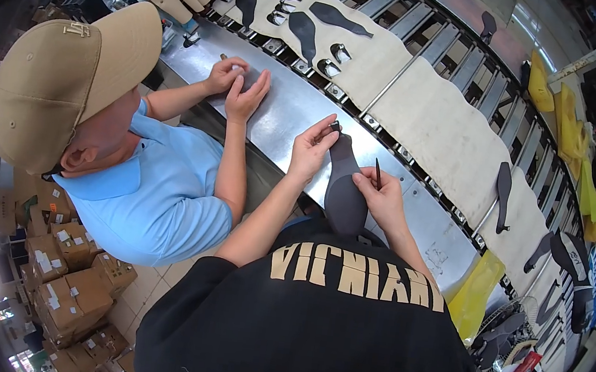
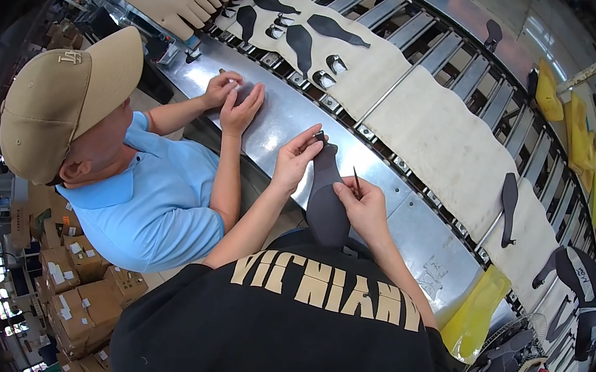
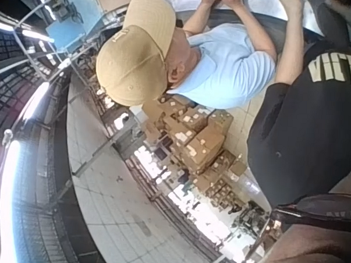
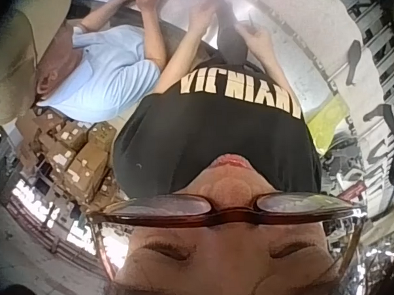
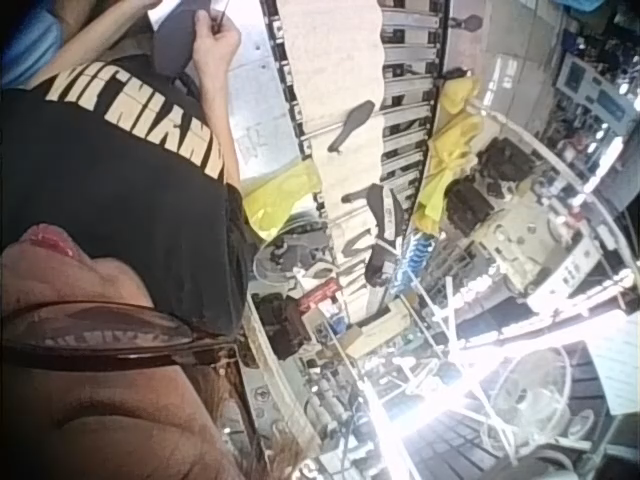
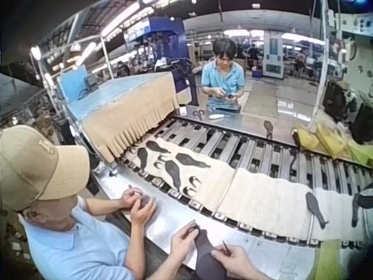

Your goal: Inspecting, marking, and organizing shoe insoles from a conveyor belt in a factory setting.

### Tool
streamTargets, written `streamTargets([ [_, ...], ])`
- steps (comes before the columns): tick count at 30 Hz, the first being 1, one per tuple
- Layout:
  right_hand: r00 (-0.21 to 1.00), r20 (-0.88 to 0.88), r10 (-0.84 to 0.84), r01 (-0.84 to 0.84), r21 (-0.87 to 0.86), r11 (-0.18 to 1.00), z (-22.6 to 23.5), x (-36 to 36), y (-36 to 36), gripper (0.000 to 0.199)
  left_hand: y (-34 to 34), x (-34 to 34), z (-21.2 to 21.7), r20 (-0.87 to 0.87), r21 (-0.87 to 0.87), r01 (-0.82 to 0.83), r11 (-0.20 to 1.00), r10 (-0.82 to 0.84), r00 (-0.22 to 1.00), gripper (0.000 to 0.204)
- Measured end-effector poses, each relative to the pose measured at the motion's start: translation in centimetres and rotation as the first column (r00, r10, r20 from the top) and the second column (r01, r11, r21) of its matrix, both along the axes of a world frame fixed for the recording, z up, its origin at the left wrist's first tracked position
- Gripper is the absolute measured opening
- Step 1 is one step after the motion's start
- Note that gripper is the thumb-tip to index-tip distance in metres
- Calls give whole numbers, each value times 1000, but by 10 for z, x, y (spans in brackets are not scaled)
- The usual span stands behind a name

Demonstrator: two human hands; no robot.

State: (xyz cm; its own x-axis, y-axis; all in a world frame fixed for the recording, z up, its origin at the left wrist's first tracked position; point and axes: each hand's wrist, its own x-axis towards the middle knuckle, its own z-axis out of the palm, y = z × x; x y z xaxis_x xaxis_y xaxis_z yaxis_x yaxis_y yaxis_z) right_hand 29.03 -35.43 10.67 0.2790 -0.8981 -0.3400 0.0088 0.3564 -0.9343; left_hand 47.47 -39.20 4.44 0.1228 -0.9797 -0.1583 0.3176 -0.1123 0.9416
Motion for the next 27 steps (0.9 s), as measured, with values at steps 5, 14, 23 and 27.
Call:
streamTargets([
  [5,998,-46,-36,37,6,999,-3,-3,-1,15,-12,-3,-8,117,36,-74,997,69,991,26],
  [14,929,149,-338,242,445,862,-91,-47,-20,17,-6,59,-79,228,395,-210,894,126,965,50],
  [23,256,384,-887,660,601,450,-89,-166,-68,28,14,41,-98,312,392,-123,912,-7,950,29],
  [27,754,193,-627,492,467,735,-117,-124,-66,27,14,46,-113,405,331,-129,935,-17,914,30],
])
